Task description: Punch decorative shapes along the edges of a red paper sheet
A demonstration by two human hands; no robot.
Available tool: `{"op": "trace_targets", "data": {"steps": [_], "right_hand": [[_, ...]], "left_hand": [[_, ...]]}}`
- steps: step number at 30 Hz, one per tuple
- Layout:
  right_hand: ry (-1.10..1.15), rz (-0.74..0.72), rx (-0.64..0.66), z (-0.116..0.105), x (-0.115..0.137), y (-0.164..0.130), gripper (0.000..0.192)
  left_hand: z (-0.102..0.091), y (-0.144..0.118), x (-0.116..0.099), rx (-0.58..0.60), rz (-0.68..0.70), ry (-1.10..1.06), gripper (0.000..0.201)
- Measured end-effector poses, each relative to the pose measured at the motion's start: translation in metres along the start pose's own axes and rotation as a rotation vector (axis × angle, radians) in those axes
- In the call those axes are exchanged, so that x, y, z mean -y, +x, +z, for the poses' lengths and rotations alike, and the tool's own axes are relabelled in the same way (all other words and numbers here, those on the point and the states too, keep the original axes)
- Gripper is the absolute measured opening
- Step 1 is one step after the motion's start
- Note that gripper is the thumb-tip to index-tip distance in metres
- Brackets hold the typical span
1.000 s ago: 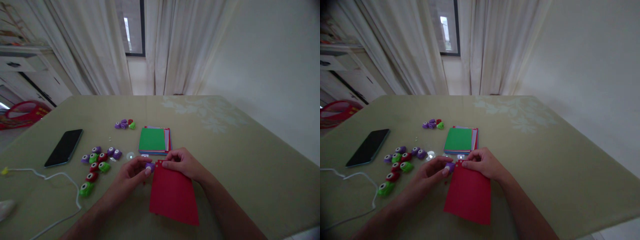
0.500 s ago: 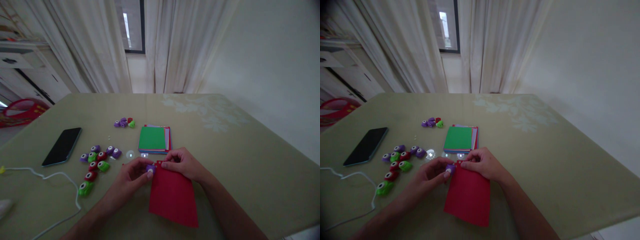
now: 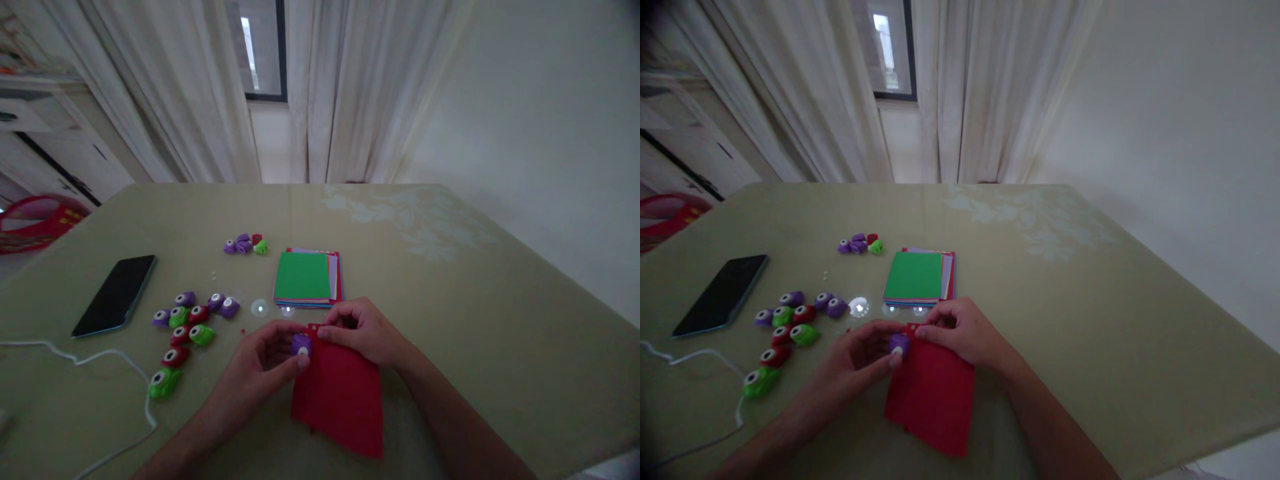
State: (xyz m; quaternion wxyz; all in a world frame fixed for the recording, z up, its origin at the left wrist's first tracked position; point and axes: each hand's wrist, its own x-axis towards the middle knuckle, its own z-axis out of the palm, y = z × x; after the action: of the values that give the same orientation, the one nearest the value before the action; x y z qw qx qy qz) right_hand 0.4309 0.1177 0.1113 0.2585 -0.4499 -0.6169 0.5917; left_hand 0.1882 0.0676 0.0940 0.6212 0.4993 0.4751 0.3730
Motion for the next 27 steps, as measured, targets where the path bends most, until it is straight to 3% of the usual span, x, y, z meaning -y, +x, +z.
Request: {"op": "trace_targets", "data": {"steps": [10,14,17,20,27], "right_hand": [[-0.232,-0.063,-0.011,0.010,-0.009,0.008,0.029],[-0.486,-0.110,0.013,0.014,-0.012,0.009,0.023],[-0.636,-0.140,0.020,0.016,-0.011,0.007,0.022],[-0.615,-0.127,0.006,0.015,-0.006,0.002,0.024],[-0.339,-0.015,0.009,0.000,-0.008,-0.001,0.017]], "left_hand": [[-0.005,-0.004,-0.003,-0.033,0.074,0.427,0.026],[-0.008,-0.006,0.000,-0.052,0.143,0.652,0.024],[-0.011,-0.005,0.006,-0.073,0.173,0.686,0.027],[-0.015,-0.004,0.009,-0.060,0.205,0.664,0.029],[-0.018,-0.007,0.006,0.066,0.183,0.660,0.020]]}}
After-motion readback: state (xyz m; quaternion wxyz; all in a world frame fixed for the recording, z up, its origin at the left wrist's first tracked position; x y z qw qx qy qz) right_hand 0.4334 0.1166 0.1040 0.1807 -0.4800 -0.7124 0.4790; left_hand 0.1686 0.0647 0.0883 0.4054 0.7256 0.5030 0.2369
